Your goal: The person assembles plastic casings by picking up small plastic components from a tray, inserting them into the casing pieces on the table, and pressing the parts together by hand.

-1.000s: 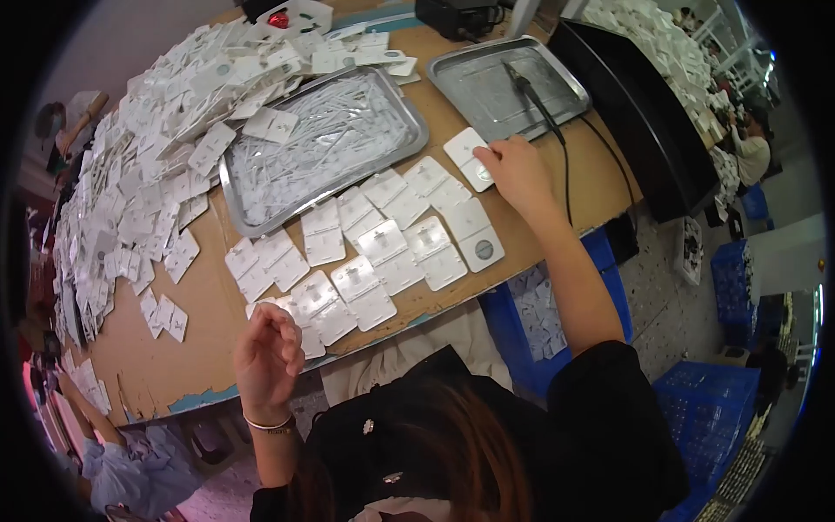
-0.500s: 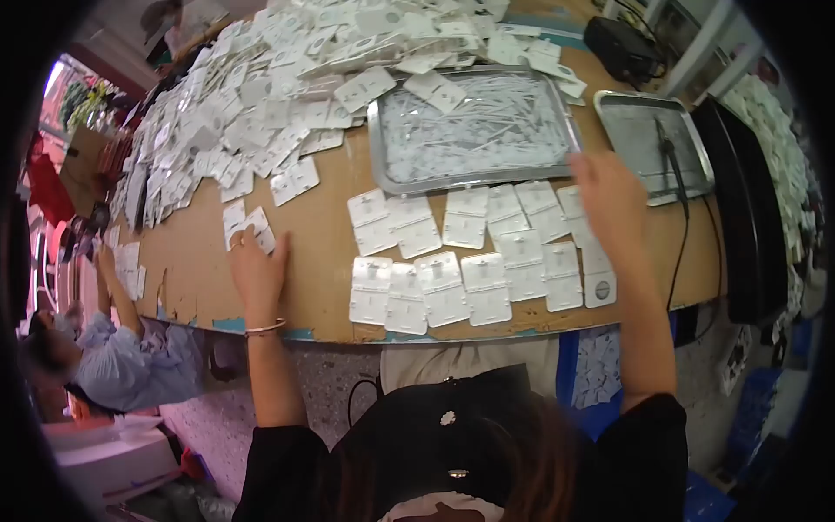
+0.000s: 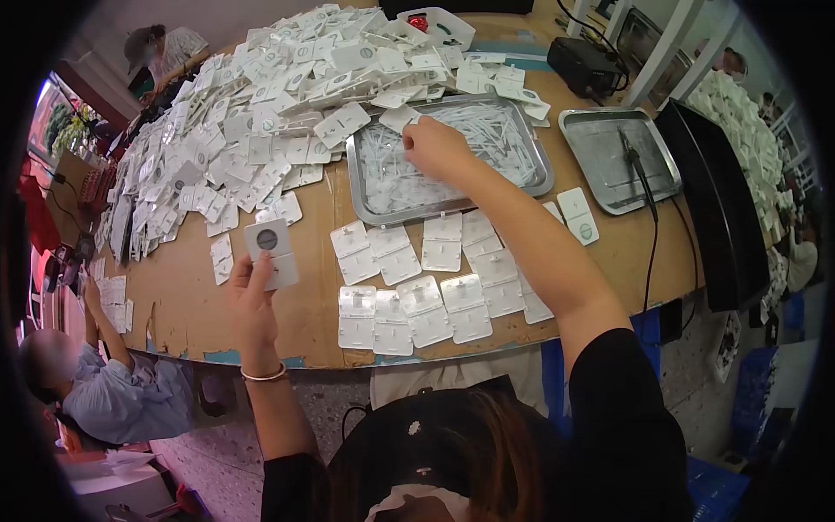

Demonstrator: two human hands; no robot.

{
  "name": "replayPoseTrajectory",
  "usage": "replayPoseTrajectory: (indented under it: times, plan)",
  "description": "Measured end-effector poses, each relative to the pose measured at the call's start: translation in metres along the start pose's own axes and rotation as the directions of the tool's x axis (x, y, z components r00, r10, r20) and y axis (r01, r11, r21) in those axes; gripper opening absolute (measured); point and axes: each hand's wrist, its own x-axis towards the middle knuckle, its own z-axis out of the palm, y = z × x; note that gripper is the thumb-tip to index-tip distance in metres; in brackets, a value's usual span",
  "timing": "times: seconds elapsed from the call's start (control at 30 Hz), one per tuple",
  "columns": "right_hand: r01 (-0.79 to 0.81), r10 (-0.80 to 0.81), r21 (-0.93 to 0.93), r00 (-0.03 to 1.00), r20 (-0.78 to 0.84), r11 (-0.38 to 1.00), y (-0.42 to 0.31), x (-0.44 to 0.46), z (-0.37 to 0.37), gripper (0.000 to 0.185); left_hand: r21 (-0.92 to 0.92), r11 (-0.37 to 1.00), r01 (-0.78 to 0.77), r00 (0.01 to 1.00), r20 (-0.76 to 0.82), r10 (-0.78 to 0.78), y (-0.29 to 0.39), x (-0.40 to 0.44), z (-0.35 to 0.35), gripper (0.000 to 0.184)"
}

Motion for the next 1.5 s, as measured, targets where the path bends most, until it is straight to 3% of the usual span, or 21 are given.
replayPoseTrajectory:
  times: [0.13,0.2,0.33,0.53,0.63,0.73,0.77,0.8,0.93,1.07,1.1,1.17,1.27,1.3,1.4,1.5]
  plan:
    - [0.084,-0.081,0.044,0.994,-0.071,0.995,0.009,-0.006,-0.001,0.013,-0.161,0.983,0.089,0.991,0.114,-0.071,-0.006,-0.007,0.042,0.019]
    - [-0.008,0.015,0.202,0.999,-0.035,0.979,0.009,-0.012,-0.012,0.014,-0.281,0.934,0.22,0.962,0.223,-0.159,-0.01,-0.011,0.062,0.02]
    - [-0.069,0.09,0.374,0.995,-0.038,0.925,0.023,-0.027,-0.018,0.015,-0.171,0.953,0.251,0.939,0.282,-0.197,-0.011,-0.014,0.09,0.022]
    - [0.002,0.072,0.417,0.984,-0.163,0.909,0.024,-0.044,-0.024,0.018,-0.113,0.959,0.258,0.927,0.31,-0.213,-0.009,-0.019,0.104,0.022]
    - [0.062,0.086,0.584,0.971,-0.223,0.809,-0.001,-0.067,-0.039,0.018,-0.122,0.963,0.241,0.926,0.326,-0.191,-0.004,-0.025,0.11,0.024]
    - [0.277,-0.143,0.62,0.955,-0.258,0.734,-0.04,-0.116,-0.056,0.012,-0.136,0.959,0.249,0.911,0.37,-0.184,0.001,-0.03,0.113,0.028]
    - [0.418,-0.264,0.455,0.893,-0.365,0.786,-0.049,-0.128,-0.057,0.011,-0.133,0.96,0.246,0.902,0.395,-0.176,0.003,-0.032,0.114,0.029]
    - [0.447,-0.293,0.396,0.873,-0.391,0.802,-0.054,-0.137,-0.057,0.013,-0.13,0.961,0.244,0.891,0.421,-0.169,0.004,-0.034,0.115,0.031]
    - [0.462,-0.318,0.343,0.86,-0.399,0.818,-0.052,-0.151,-0.059,0.017,-0.192,0.945,0.264,0.884,0.441,-0.157,0.012,-0.042,0.121,0.029]
    - [0.476,-0.334,0.343,0.855,-0.398,0.81,-0.048,-0.154,-0.056,0.024,-0.175,0.969,0.175,0.907,0.413,-0.089,0.005,-0.044,0.121,0.023]
    - [0.29,-0.122,0.556,0.94,-0.32,0.779,-0.051,-0.157,-0.055,0.024,-0.175,0.972,0.158,0.909,0.41,-0.074,0.002,-0.046,0.12,0.022]
    - [-0.11,0.251,0.847,0.968,-0.028,0.52,-0.061,-0.162,-0.053,0.025,-0.188,0.972,0.139,0.914,0.401,-0.053,0.0,-0.047,0.12,0.021]
    - [-0.373,0.16,0.924,0.92,0.357,0.085,-0.057,-0.159,-0.053,0.026,-0.216,0.966,0.14,0.926,0.375,-0.051,-0.001,-0.05,0.121,0.02]
    - [-0.399,0.118,0.916,0.913,0.392,0.045,-0.057,-0.16,-0.053,0.022,-0.216,0.966,0.141,0.929,0.367,-0.054,0.0,-0.052,0.122,0.02]
    - [-0.373,0.132,0.92,0.925,0.357,0.123,-0.055,-0.163,-0.043,0.02,-0.155,0.986,0.066,0.935,0.356,-0.007,0.0,-0.053,0.12,0.019]
    - [-0.206,0.208,0.944,0.966,0.154,0.257,-0.066,-0.167,-0.031,0.018,-0.082,0.995,-0.053,0.936,0.342,0.078,-0.008,-0.054,0.116,0.017]
